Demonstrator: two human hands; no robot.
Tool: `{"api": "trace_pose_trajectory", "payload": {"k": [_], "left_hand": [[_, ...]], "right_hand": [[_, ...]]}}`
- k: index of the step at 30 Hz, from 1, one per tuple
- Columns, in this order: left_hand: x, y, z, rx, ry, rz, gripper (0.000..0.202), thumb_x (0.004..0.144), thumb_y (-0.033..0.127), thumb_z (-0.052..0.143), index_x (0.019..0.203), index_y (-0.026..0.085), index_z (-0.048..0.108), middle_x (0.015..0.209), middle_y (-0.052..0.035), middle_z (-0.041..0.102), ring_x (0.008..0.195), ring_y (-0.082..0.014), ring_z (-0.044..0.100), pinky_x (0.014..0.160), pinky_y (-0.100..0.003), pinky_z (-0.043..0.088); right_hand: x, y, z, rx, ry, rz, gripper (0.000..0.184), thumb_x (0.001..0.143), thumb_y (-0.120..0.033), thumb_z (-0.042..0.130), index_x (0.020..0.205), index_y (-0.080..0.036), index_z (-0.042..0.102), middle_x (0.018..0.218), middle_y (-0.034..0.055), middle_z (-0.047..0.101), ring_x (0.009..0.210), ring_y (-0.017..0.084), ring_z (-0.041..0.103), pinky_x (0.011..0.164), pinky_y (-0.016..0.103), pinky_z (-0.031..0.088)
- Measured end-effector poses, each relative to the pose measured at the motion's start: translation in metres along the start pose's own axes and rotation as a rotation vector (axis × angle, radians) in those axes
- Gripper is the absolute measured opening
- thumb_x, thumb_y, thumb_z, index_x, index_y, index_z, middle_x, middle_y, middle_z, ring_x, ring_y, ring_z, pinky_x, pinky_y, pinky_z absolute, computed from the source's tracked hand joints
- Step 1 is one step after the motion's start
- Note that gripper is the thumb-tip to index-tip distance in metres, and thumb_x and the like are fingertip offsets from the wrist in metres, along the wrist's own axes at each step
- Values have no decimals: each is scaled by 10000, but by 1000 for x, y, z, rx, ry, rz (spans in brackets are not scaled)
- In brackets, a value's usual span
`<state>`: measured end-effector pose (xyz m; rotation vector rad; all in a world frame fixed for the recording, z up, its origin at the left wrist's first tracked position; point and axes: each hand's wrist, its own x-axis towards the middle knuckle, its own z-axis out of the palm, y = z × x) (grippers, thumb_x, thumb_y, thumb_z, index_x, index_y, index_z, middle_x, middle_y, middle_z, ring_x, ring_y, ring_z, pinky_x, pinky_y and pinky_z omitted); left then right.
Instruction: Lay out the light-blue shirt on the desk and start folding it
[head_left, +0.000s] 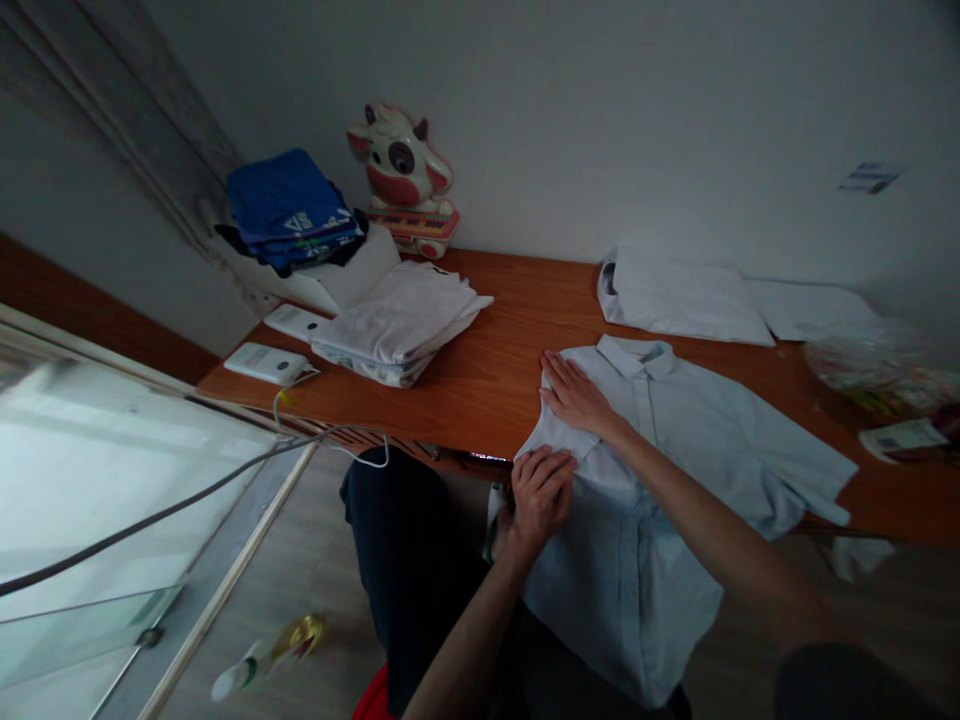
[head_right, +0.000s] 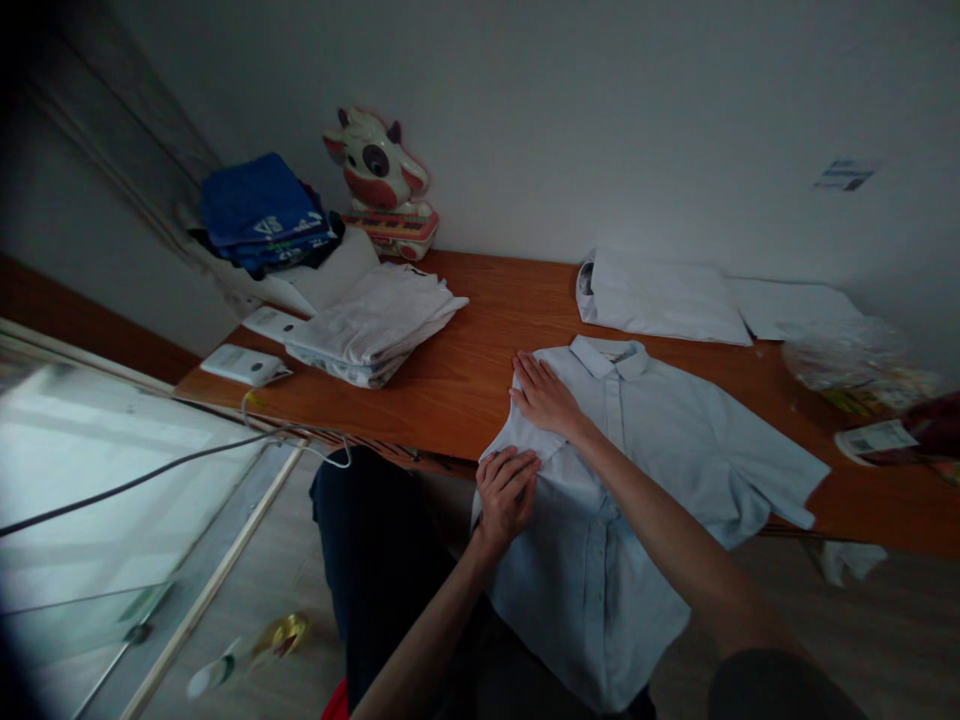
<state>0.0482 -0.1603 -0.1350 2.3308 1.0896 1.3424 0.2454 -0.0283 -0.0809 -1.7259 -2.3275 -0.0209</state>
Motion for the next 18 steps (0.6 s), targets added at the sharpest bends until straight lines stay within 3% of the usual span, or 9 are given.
{"api": "trace_pose_trajectory", "payload": {"k": [18], "left_hand": [[-1,-1,1,5,6,19,405,947,181,677,1318,327,750,1300,-8,805,1335,-271,669,1197,-515,413]], "right_hand": [[-1,0,-1,-13,1,-3,719,1128,-461,278,1745,-103,189,1800,115,148,1672,270,158,1375,514,195]]}}
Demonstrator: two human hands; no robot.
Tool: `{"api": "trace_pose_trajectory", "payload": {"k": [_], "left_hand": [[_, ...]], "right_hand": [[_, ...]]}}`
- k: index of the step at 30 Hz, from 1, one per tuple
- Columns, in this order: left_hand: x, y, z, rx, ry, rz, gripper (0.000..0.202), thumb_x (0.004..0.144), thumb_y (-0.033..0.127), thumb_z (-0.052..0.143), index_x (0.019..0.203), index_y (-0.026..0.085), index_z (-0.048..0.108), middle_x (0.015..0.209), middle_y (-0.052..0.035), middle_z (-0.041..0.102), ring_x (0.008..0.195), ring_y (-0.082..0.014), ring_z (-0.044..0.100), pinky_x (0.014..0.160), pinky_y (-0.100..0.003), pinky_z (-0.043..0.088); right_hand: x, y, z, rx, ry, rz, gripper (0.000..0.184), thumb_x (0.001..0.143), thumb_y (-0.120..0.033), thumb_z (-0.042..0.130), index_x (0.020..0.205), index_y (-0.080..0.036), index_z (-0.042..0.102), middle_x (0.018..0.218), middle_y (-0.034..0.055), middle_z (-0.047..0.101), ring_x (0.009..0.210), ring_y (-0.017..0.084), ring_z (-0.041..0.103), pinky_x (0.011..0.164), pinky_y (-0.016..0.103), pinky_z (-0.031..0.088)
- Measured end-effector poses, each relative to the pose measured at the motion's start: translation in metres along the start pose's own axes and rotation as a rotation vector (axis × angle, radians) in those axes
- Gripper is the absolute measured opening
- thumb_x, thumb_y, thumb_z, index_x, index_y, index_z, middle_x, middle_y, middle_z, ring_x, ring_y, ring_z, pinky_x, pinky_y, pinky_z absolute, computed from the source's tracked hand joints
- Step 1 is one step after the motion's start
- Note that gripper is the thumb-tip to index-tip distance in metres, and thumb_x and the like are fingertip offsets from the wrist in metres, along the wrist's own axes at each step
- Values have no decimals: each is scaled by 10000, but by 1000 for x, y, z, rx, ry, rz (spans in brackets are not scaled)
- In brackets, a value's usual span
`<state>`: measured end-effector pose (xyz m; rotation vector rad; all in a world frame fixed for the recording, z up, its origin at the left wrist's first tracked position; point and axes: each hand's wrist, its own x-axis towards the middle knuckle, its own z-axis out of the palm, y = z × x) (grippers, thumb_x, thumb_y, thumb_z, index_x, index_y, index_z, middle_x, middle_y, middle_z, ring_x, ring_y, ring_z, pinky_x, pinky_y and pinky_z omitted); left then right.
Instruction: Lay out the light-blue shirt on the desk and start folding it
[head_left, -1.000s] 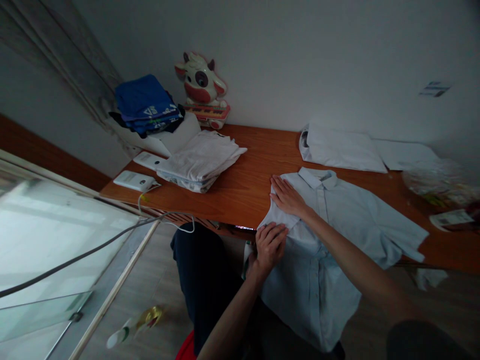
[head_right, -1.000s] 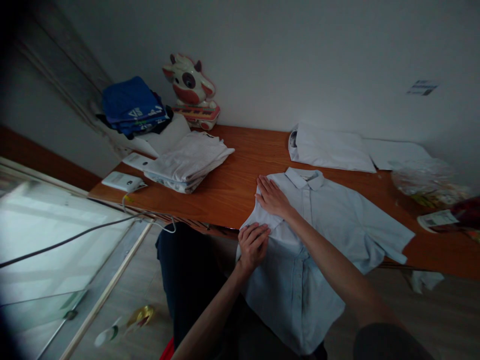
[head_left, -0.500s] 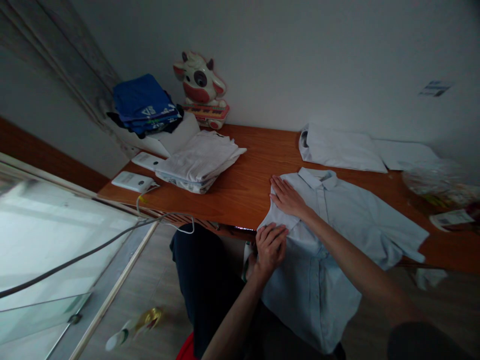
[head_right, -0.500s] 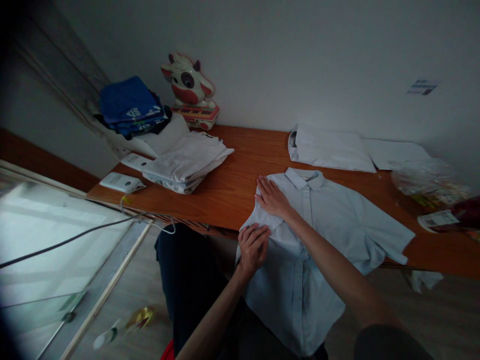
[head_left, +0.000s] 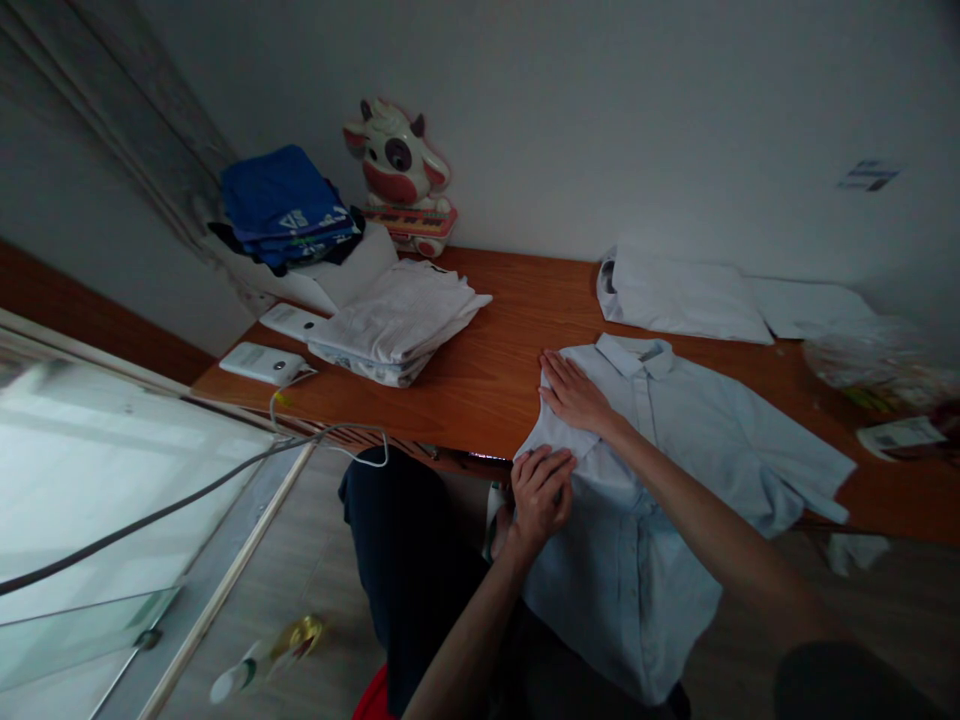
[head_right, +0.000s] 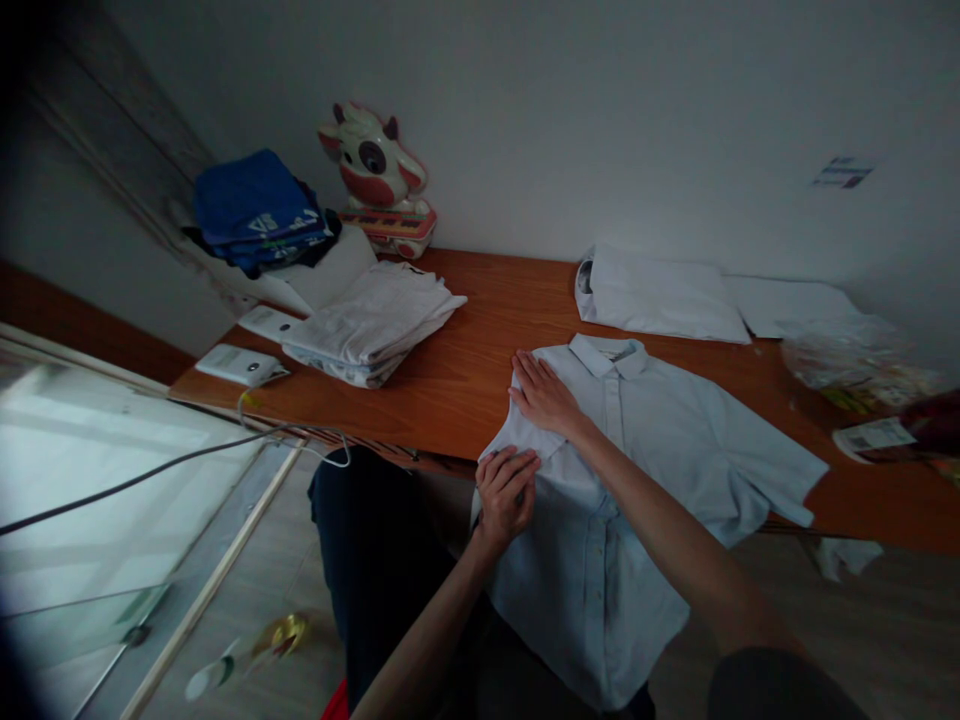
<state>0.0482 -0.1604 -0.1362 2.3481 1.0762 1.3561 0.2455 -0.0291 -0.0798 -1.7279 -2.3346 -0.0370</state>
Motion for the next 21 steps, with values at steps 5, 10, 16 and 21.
{"api": "trace_pose_trajectory", "payload": {"k": [5,10,16,21], "left_hand": [[0,0,-1,-31,5,3,439,926,159,707,1326,335,750,1308,4,802,1344,-265,664,1218,-498,390],[0,-2,-1,-29,2,8,463,926,139,719,1336,353,746,1311,7,800,1340,-266,671,1212,-494,394],[1,-2,-1,-56,31,14,465,922,132,744,1329,356,740,1312,21,801,1331,-254,672,1216,-482,378],[3,0,-4,-64,-1,1,459,942,134,721,1348,348,727,1335,22,791,1343,-250,660,1216,-481,366]], "right_hand": [[0,0,0,12,-4,1,721,1128,-463,282,1744,-99,190,1798,126,153,1671,274,165,1374,516,193],[0,0,1,3,-19,13,727,1124,-467,289,1738,-86,208,1801,122,143,1673,272,154,1380,496,176],[1,0,0,4,-18,9,726,1126,-470,283,1743,-97,193,1799,124,150,1671,273,165,1375,513,192],[0,0,0,-15,-8,1,719,1131,-469,271,1738,-89,206,1799,124,147,1672,272,161,1375,507,191]]}}
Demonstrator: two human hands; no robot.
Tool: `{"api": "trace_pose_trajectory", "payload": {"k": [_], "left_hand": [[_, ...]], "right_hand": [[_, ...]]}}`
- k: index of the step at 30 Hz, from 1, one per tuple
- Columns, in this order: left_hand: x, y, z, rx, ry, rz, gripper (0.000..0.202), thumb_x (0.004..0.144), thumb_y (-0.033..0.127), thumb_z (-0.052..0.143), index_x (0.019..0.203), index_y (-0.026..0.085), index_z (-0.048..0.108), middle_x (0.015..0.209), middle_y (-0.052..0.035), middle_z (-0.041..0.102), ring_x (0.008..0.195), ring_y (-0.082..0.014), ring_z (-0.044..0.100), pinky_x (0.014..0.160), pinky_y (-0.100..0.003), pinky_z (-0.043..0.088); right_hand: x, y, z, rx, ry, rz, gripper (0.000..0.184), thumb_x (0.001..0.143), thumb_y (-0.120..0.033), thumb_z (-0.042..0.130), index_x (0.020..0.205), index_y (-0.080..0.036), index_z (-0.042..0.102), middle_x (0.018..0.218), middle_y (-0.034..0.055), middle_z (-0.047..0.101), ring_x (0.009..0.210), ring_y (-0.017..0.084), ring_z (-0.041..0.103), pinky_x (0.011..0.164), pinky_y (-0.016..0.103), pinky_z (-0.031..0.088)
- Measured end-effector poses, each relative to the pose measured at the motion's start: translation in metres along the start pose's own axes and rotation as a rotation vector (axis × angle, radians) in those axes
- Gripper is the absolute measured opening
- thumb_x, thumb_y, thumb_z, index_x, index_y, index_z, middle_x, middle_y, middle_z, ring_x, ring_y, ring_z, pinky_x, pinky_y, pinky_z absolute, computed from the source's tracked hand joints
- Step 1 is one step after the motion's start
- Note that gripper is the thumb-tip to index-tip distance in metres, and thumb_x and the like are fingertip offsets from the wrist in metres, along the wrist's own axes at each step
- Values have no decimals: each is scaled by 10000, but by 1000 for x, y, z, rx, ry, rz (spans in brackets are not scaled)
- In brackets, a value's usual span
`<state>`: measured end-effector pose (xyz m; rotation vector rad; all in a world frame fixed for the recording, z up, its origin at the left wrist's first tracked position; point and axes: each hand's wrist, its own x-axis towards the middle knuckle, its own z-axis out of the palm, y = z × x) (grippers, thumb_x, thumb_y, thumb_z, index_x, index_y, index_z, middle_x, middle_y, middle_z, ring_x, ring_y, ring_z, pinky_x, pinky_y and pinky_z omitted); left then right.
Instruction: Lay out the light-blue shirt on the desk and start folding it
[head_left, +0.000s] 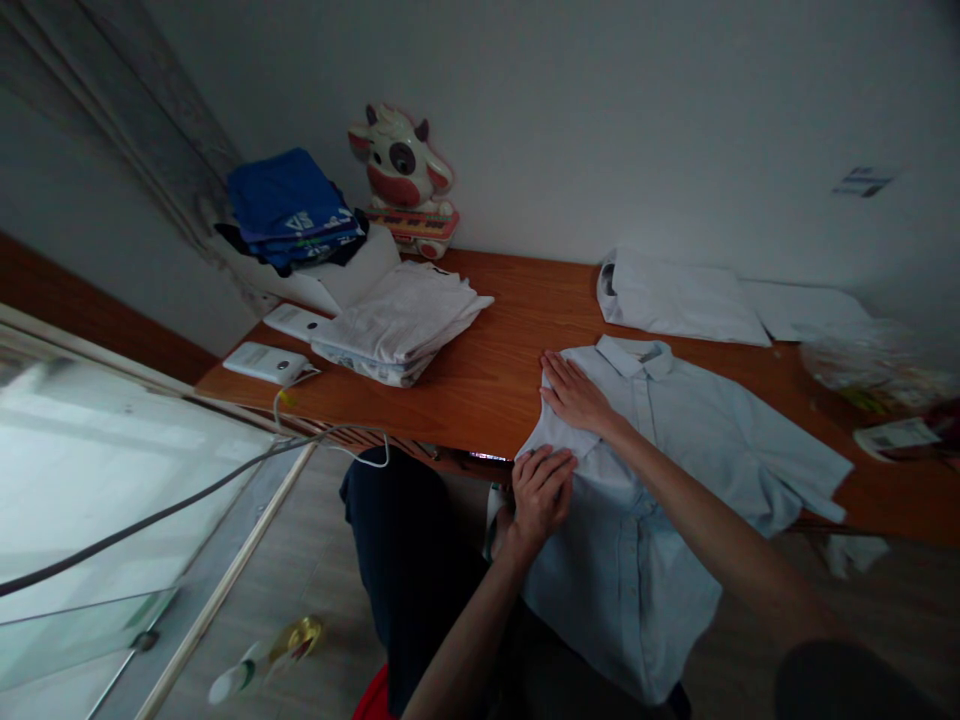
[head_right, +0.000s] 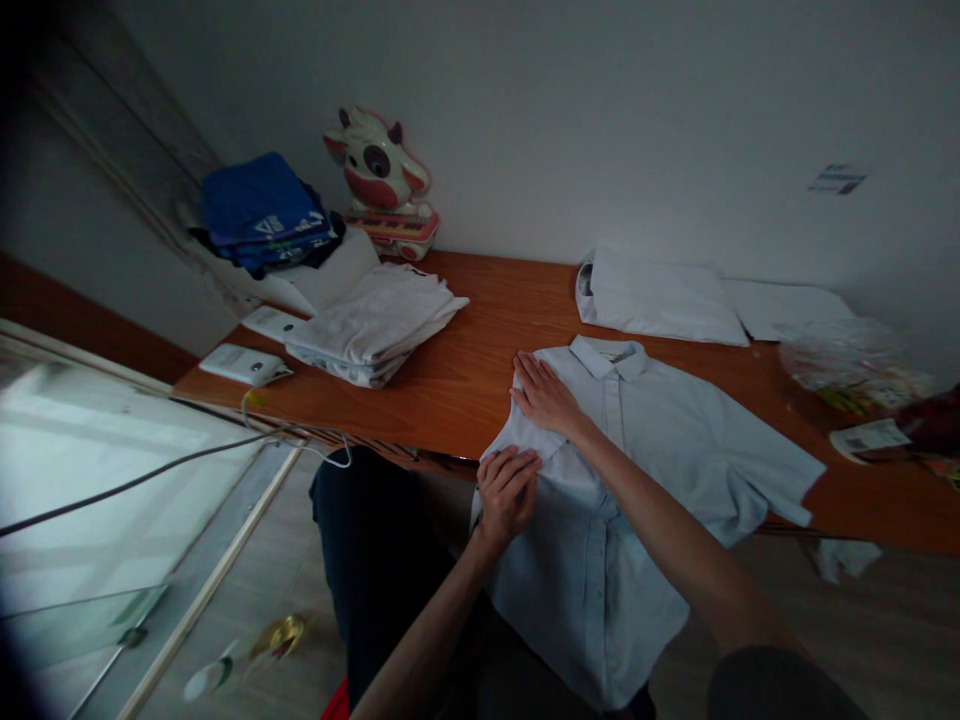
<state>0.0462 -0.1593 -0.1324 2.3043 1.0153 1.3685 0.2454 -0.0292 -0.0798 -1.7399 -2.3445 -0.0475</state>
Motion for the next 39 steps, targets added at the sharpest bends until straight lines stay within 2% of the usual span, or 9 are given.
{"api": "trace_pose_trajectory", "payload": {"k": [4,10,19,24,30,39], "left_hand": [[1,3,-2,-1,-7,-20,432,959,126,682,1336,331,730,1330,6,793,1344,-251,659,1214,-482,368],[3,5,-1,-12,13,-50,374,971,96,620,1266,292,742,1302,-15,805,1324,-241,674,1210,-482,383],[6,10,0,-6,53,-64,346,905,119,715,1200,297,745,1258,-19,818,1300,-251,692,1195,-484,401],[11,15,-2,-19,71,-106,302,924,112,719,1156,303,750,1216,5,830,1265,-229,706,1196,-477,393],[13,19,-2,-4,69,-148,228,955,152,709,1121,299,764,1165,-13,842,1234,-251,720,1178,-507,407],[15,20,-3,-15,64,-172,247,928,146,740,1107,307,792,1160,-9,845,1225,-255,721,1174,-520,424]], "right_hand": [[0,1,2,-14,-3,5,721,1134,-477,261,1729,-70,229,1800,129,146,1672,269,165,1376,489,187],[0,1,2,0,-10,3,731,1129,-476,264,1747,-95,175,1802,121,139,1672,281,157,1373,507,192],[1,0,0,0,-1,-8,721,1132,-473,258,1745,-101,185,1801,124,152,1671,279,167,1370,516,202],[1,0,-1,1,-17,1,731,1128,-481,265,1743,-96,185,1801,127,151,1672,281,160,1373,512,194],[0,-2,-3,5,-17,-4,725,1126,-461,270,1745,-97,173,1801,127,145,1672,281,157,1375,516,188],[1,-2,-4,21,-14,9,724,1124,-466,277,1750,-119,171,1801,120,154,1671,285,162,1370,531,193]]}}
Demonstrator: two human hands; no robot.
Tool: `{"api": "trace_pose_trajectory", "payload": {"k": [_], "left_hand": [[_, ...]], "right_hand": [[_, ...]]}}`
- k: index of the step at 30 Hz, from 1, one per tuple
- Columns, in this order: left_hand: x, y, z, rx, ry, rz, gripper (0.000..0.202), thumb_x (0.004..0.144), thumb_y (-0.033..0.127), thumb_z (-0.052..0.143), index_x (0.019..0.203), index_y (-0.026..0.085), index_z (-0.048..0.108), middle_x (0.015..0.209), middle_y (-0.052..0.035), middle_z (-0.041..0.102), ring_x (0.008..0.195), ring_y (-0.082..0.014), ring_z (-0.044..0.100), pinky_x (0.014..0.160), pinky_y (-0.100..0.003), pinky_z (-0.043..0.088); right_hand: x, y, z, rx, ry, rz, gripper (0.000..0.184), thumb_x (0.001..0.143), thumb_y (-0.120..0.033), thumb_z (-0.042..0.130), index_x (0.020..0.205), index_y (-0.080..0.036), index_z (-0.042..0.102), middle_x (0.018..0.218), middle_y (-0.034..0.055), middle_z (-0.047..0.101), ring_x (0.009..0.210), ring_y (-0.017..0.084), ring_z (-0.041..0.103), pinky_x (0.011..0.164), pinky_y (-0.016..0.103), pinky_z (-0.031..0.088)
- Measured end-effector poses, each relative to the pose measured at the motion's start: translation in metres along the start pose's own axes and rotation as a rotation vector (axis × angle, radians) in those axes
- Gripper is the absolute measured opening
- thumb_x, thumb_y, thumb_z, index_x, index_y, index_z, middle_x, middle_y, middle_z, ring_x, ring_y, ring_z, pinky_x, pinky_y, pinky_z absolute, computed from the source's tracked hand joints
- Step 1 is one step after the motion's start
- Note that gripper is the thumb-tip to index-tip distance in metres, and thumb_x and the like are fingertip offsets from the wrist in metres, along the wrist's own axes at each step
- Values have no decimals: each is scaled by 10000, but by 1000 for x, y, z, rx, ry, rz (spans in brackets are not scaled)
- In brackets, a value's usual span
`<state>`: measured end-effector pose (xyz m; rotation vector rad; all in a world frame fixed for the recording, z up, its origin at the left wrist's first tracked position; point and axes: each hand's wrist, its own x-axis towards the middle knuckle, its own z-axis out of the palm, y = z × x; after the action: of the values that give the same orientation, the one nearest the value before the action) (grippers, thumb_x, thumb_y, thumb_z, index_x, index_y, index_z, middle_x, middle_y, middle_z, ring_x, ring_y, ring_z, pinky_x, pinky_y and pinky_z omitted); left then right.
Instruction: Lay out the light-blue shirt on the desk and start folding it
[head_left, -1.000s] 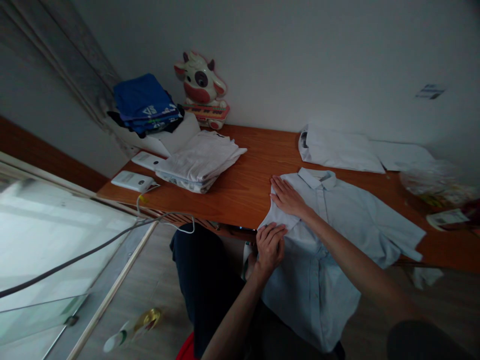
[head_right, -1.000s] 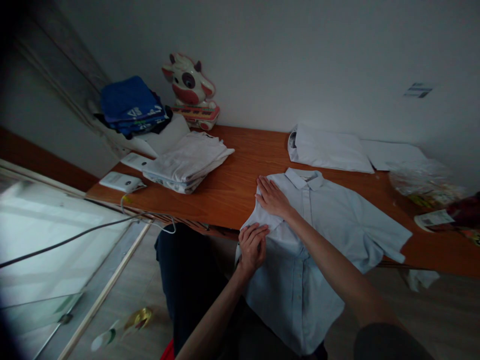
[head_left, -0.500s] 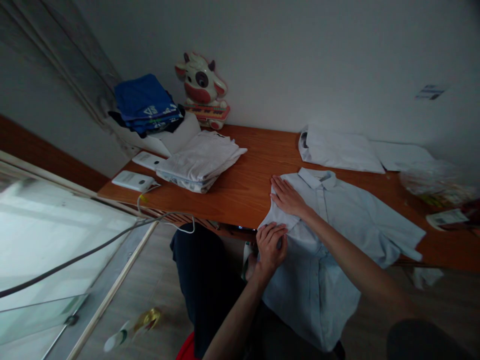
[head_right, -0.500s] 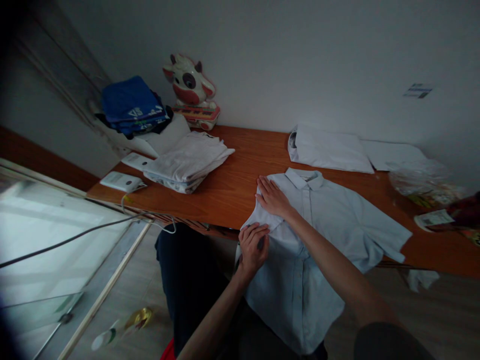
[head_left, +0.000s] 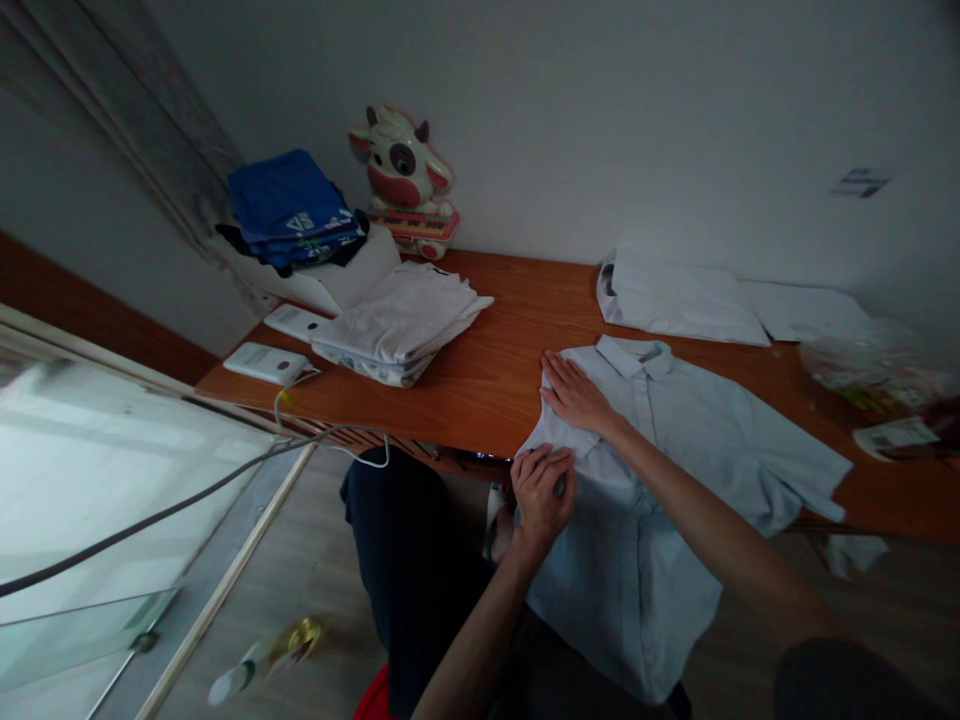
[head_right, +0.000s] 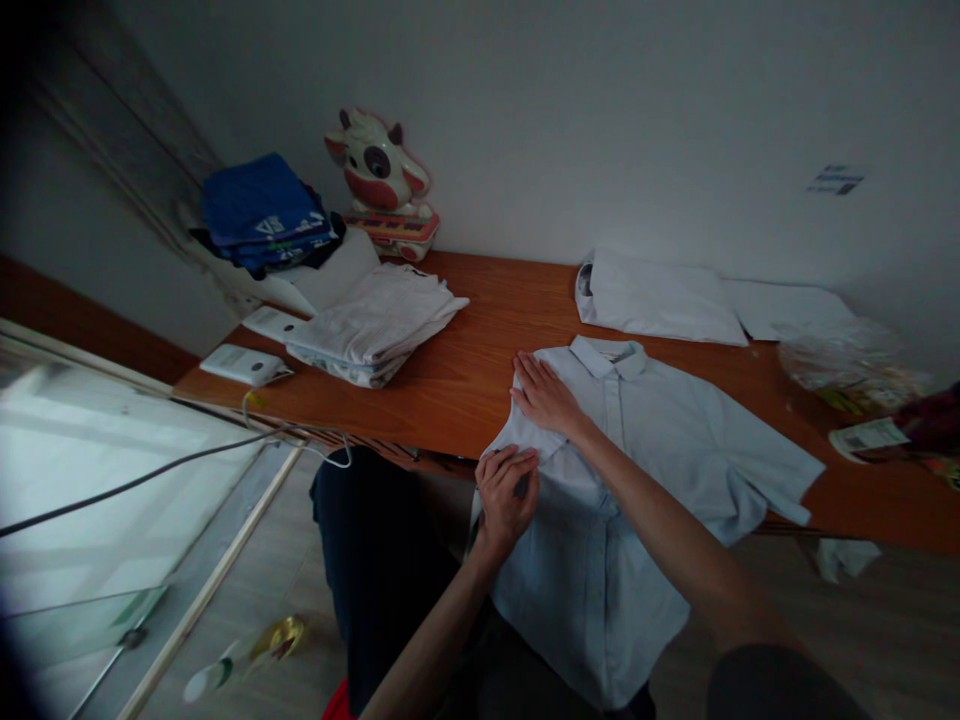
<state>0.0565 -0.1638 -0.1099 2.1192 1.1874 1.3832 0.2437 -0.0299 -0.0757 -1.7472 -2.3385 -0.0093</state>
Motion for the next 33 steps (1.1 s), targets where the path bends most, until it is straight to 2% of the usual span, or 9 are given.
{"api": "trace_pose_trajectory", "payload": {"k": [8,13,22,27,30,33], "left_hand": [[-2,-3,-5,-21,-49,39,284,935,148,721,1163,303,789,1231,-12,828,1278,-267,699,1184,-536,419],[-1,-4,-5,3,-42,40,254,933,146,732,1126,302,791,1206,-6,836,1254,-262,717,1166,-531,442],[-2,-2,-6,-1,-53,26,239,931,118,725,1077,301,777,1197,-17,836,1281,-264,705,1187,-539,434],[-3,-5,-5,-16,-62,35,304,923,79,713,1124,301,767,1235,-11,826,1325,-251,676,1212,-533,423],[-11,-11,-8,-61,-105,58,362,953,44,631,1171,304,756,1287,-16,804,1356,-235,657,1241,-531,411],[-32,-20,-12,-117,-19,10,327,978,62,581,1157,283,741,1298,-51,780,1330,-240,674,1240,-539,434]], "right_hand": [[0,1,2,-10,4,-9,731,1128,-476,267,1729,-65,214,1796,151,156,1674,277,152,1370,512,190],[0,1,0,0,2,-3,723,1124,-468,280,1746,-114,180,1800,124,155,1672,279,162,1368,527,197],[0,1,2,1,0,-2,724,1123,-465,277,1753,-129,159,1800,114,157,1672,280,159,1369,530,196],[0,1,2,-9,-3,-5,727,1125,-466,279,1747,-103,176,1800,124,149,1673,277,156,1372,518,191],[0,2,2,-9,-2,-8,728,1125,-466,276,1748,-105,168,1800,126,150,1673,277,155,1371,517,193],[0,2,2,-2,-7,-1,737,1119,-463,287,1752,-113,141,1798,135,149,1670,282,168,1368,528,197]]}}
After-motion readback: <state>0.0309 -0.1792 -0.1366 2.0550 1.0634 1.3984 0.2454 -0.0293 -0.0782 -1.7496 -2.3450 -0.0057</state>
